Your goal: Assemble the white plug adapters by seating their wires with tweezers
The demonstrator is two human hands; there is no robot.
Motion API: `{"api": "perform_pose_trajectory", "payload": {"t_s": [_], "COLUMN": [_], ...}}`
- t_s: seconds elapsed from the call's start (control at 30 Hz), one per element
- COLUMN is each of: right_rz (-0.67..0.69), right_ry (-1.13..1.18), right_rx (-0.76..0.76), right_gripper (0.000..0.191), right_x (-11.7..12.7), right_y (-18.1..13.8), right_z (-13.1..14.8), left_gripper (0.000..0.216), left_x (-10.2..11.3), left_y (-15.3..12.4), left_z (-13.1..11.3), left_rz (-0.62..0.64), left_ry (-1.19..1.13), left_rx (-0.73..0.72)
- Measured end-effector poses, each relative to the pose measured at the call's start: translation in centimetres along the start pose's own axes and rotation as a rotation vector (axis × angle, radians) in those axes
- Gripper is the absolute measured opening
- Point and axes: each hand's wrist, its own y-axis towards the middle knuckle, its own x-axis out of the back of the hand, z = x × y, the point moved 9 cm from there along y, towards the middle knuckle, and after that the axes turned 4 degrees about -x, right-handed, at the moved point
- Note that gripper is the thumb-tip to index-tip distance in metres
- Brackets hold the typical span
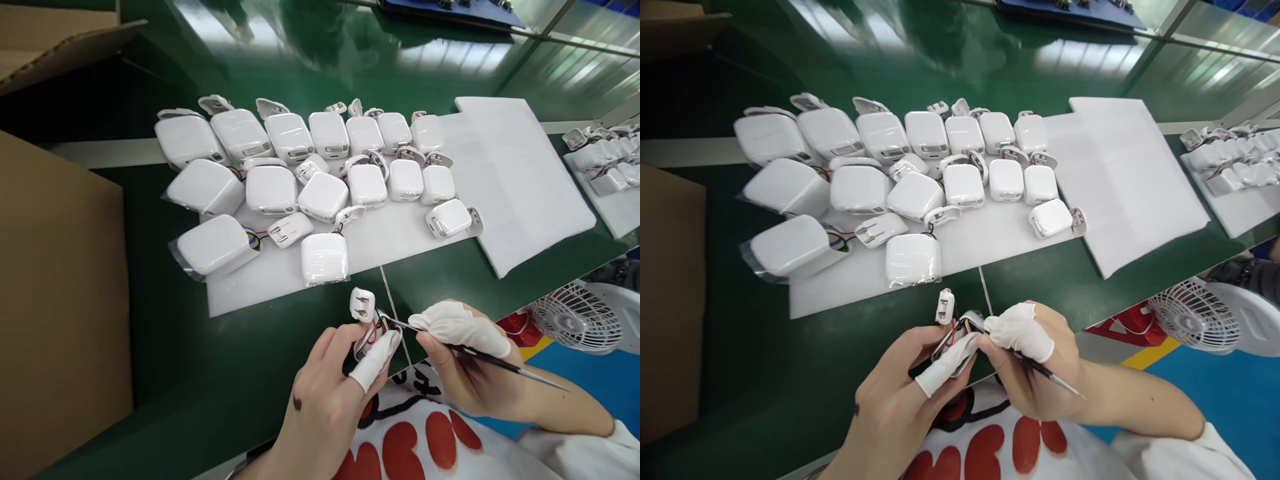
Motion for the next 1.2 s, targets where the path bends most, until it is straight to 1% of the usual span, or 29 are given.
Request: {"api": "perform_pose_trajectory", "payload": {"t_s": [0.07, 0.2, 0.37, 0.5, 0.6, 0.7, 0.8, 0.87, 1.0, 1.13, 1.2], "right_rz": [0.024, 0.031, 0.003, 0.012, 0.021, 0.045, 0.039, 0.028, 0.047, 0.013, 0.018], "right_ry": [-0.002, -0.015, -0.036, -0.013, 0.0, 0.003, -0.028, -0.04, -0.033, -0.038, -0.044], "right_rx": [-0.005, -0.006, -0.051, -0.054, -0.021, 0.054, 0.11, 0.115, 0.106, 0.117, 0.114], "right_gripper": [0.019, 0.017, 0.019, 0.018, 0.02, 0.022, 0.021, 0.021, 0.023, 0.022, 0.023], "right_x": [-0.2, -0.3, 0.1, 0.0, 0.0, -0.2, -0.1, 0.1, -0.1, -0.1, -0.2], "right_y": [0.1, 0.1, 0.1, 0.1, 0.2, 0.2, 0.1, 0.1, 0.1, 0.0, 0.0], "right_z": [0.0, 0.0, -0.3, -0.4, -0.2, 0.4, 0.8, 0.9, 0.8, 0.8, 0.8], "left_gripper": [0.012, 0.012, 0.013, 0.012, 0.011, 0.012, 0.012, 0.012, 0.013, 0.015, 0.018], "left_x": [0.0, 0.1, 0.0, -0.1, 0.0, 0.0, 0.0, 0.0, 0.1, 0.3, 0.4], "left_y": [0.0, 0.1, 0.2, 0.2, 0.1, 0.1, 0.1, 0.1, 0.0, -0.2, -0.3], "left_z": [0.0, 0.0, 0.0, 0.1, 0.0, 0.0, 0.0, 0.0, -0.1, -0.2, -0.4], "left_rz": [0.0, -0.002, -0.001, -0.001, -0.002, -0.002, 0.008, 0.007, -0.001, -0.024, -0.036], "left_ry": [-0.009, -0.004, -0.002, -0.008, -0.013, -0.019, -0.025, -0.026, -0.037, -0.026, -0.005], "left_rx": [0.0, 0.005, 0.003, 0.006, 0.001, 0.001, -0.001, -0.004, -0.009, -0.025, -0.045]}}
